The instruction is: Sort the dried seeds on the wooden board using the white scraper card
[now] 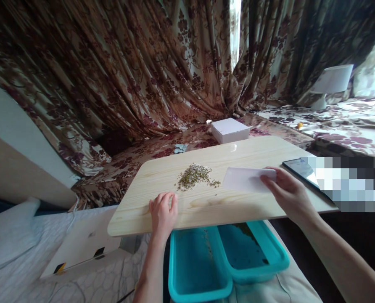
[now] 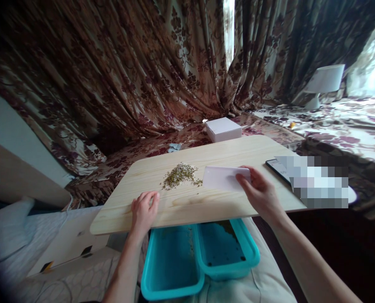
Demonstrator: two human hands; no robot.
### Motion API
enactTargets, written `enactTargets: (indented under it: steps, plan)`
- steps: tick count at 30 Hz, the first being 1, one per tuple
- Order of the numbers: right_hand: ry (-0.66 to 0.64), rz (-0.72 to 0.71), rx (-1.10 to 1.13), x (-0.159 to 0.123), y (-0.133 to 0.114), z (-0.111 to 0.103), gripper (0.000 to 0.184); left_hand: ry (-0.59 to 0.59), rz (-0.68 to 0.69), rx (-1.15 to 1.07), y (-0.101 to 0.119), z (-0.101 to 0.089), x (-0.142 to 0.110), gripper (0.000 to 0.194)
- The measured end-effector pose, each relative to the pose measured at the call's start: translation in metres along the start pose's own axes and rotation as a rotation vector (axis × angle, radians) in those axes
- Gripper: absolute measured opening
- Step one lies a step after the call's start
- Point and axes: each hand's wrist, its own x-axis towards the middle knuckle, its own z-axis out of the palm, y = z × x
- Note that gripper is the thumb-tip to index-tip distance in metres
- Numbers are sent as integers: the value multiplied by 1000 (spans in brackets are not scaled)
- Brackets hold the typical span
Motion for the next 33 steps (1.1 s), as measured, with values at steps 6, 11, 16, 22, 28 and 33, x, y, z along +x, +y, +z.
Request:
enactTargets:
  steps: [6, 11, 16, 22, 28, 33]
  plan:
    - [-18, -87, -34, 22, 16, 28, 36, -15, 21, -1, -7, 2, 1, 28]
    - [-18, -140, -95, 26, 23, 31, 30, -22, -24, -6, 1, -2, -1, 29]
    - [-52, -141, -99, 25, 23, 28, 28, 0, -27, -5, 10, -6, -4, 29]
    - [-59, -135, -77, 23, 21, 28, 28, -11, -19, 3, -1, 0, 0, 28]
    - [-101, -142, -73, 22, 18, 31, 30, -13, -23, -14, 0, 0, 0, 28]
    - [-88, -161, -111, 20, 17, 25, 31, 14, -28, -12, 8, -4, -3, 29]
